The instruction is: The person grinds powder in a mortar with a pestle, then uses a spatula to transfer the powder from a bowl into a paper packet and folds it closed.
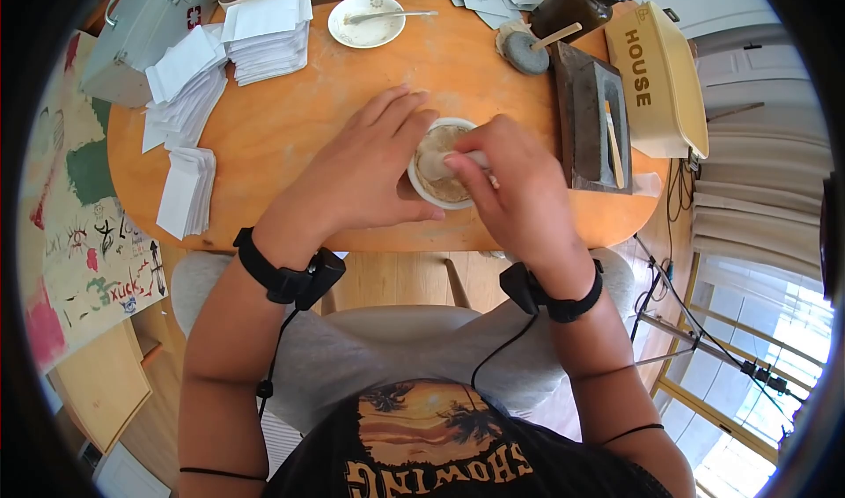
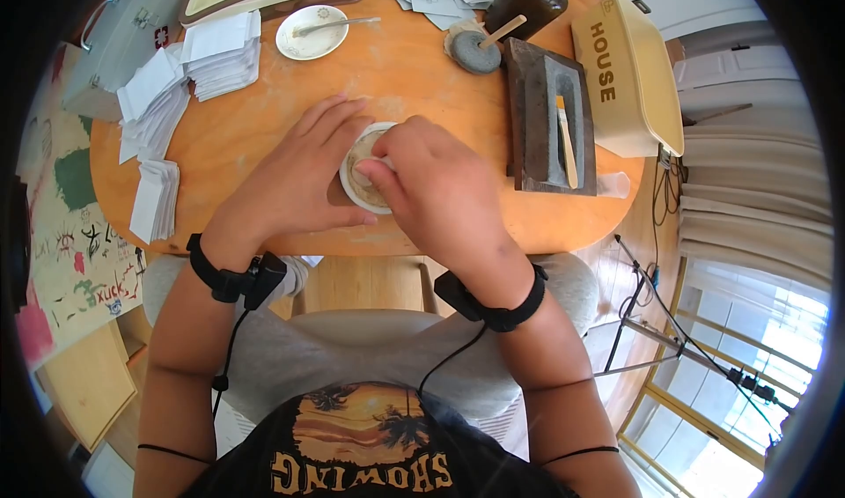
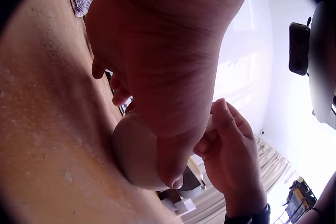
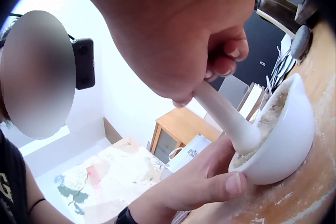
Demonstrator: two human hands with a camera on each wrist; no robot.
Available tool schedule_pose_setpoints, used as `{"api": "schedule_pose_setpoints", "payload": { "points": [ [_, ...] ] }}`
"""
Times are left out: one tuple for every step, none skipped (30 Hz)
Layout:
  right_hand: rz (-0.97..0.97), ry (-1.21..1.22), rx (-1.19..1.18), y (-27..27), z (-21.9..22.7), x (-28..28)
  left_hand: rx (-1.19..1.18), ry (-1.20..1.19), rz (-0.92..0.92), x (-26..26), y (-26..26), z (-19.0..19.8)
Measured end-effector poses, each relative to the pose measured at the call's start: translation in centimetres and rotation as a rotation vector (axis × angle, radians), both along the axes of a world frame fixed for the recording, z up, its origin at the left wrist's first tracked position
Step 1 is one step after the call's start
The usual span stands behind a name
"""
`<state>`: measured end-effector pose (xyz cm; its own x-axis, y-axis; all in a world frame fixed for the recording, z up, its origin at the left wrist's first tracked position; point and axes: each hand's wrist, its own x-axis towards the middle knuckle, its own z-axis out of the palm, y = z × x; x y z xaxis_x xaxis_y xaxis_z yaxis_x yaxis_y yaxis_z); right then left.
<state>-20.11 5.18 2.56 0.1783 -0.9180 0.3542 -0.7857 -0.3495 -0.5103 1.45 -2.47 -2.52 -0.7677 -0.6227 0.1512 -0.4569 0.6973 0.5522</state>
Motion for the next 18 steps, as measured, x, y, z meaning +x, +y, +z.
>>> {"api": "schedule_pose_setpoints", "payload": {
  "points": [
    [0.003,0.016,0.027,0.0,-0.19,0.06,-0.003,-0.005,0.0,-0.07,-0.03,0.05],
    [0.0,0.016,0.025,-0.03,-0.15,-0.11,-0.005,-0.005,-0.003,-0.11,-0.08,0.01],
    [0.013,-0.012,0.006,-0.07,-0.09,-0.38,-0.011,-0.013,-0.003,-0.11,-0.11,-0.09],
    [0.03,-0.04,-0.012,-0.15,-0.06,-0.5,-0.017,-0.021,-0.001,-0.07,-0.13,-0.15],
    [0.032,-0.041,-0.01,-0.13,0.08,-0.4,-0.016,-0.022,0.002,0.0,-0.13,-0.18],
    [0.03,-0.035,-0.025,-0.01,0.35,-0.28,-0.011,-0.008,0.0,0.02,-0.11,-0.22],
    [0.025,-0.028,-0.04,0.08,0.49,-0.25,-0.006,0.006,-0.003,0.0,-0.09,-0.27],
    [0.024,-0.028,-0.039,0.1,0.32,-0.23,-0.005,0.007,-0.005,-0.04,-0.09,-0.3],
    [0.018,-0.009,-0.005,0.06,0.04,-0.19,-0.017,0.007,-0.005,-0.09,-0.14,-0.29],
    [0.013,0.009,0.029,0.01,-0.11,-0.14,-0.029,0.007,-0.004,-0.11,-0.22,-0.25],
    [0.012,0.009,0.027,0.06,0.09,-0.21,-0.031,0.007,-0.005,-0.1,-0.22,-0.22],
    [0.011,-0.008,0.006,0.13,0.44,-0.34,-0.021,0.002,-0.002,-0.08,-0.17,-0.21],
    [0.011,-0.026,-0.014,0.14,0.61,-0.4,-0.009,-0.003,0.001,-0.04,-0.12,-0.22],
    [0.014,-0.026,-0.012,0.1,0.49,-0.33,-0.008,-0.003,0.004,0.01,-0.11,-0.24],
    [0.036,0.005,-0.004,0.1,0.28,-0.25,-0.008,0.003,0.002,0.02,-0.11,-0.23],
    [0.057,0.036,0.003,0.13,0.17,-0.24,-0.008,0.009,-0.003,-0.01,-0.09,-0.24],
    [0.054,0.036,0.003,0.14,0.2,-0.28,-0.007,0.009,-0.006,-0.05,-0.07,-0.24],
    [0.046,0.016,-0.001,0.09,0.28,-0.33,-0.009,0.003,-0.005,-0.07,-0.1,-0.23]
  ]
}}
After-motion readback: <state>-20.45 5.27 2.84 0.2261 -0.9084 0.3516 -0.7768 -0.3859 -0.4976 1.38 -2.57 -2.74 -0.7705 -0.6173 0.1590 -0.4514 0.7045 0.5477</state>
